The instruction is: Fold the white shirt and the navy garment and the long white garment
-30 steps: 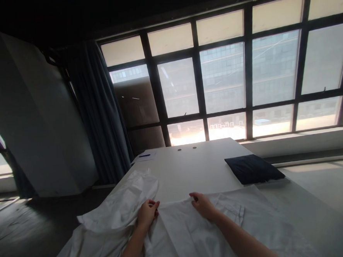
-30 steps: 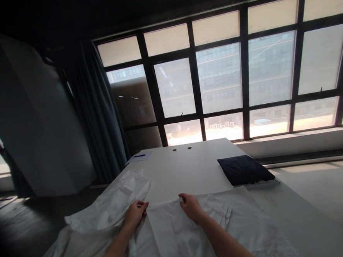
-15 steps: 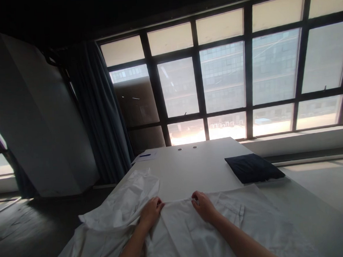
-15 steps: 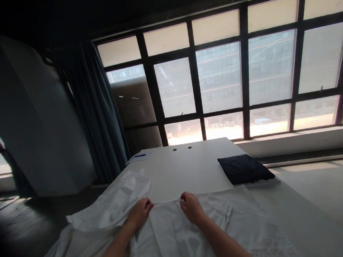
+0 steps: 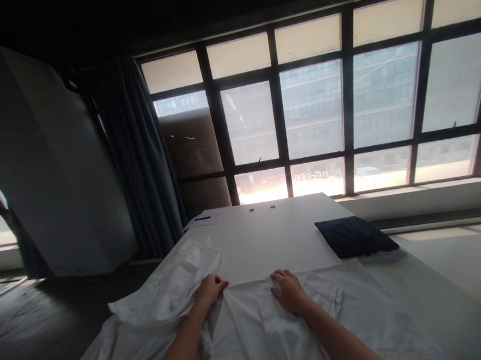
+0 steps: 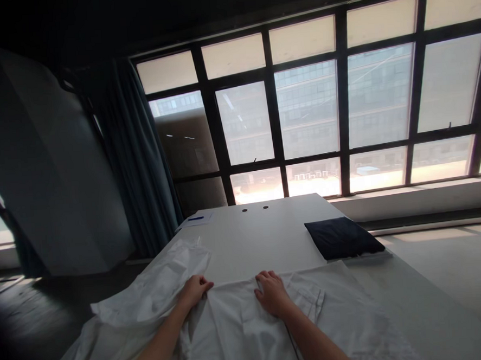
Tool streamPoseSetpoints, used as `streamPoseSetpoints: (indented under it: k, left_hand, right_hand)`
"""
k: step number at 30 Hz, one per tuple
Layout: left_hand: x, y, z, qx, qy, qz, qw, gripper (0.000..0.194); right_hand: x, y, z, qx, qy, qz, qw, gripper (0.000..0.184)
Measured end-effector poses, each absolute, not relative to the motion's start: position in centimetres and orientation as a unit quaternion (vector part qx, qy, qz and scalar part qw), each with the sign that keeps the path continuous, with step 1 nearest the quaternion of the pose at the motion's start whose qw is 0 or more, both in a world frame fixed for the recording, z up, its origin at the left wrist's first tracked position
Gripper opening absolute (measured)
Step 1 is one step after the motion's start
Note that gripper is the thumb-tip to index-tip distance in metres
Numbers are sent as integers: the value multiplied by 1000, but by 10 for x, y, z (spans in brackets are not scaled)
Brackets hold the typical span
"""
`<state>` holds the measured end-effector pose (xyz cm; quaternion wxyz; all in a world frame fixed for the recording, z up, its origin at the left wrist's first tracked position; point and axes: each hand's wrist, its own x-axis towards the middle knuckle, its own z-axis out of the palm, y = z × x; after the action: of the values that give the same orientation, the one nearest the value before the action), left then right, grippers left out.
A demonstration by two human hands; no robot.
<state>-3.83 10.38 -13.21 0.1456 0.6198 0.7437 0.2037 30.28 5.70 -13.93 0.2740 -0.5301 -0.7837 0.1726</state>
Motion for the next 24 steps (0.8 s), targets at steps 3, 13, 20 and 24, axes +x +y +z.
streamPoseSetpoints:
  k: [3,13,20,24]
  left_hand:
    - [-38,104,-132,613,753,199,134,22]
    - [-17,86,-107,665,722,190,20,13]
    - [56,82,-110,794,586,159,27,29]
    - [74,82,-128,800,586,123,43,42]
  right_hand:
    - [304,56,-142,-546,-775,166,272,44]
    - [307,67,-140,-595,-728,150,307,20]
    - [307,60,-136,-557,-772,150,267,25]
    - [308,45,-123,-501,-820,135,241,21]
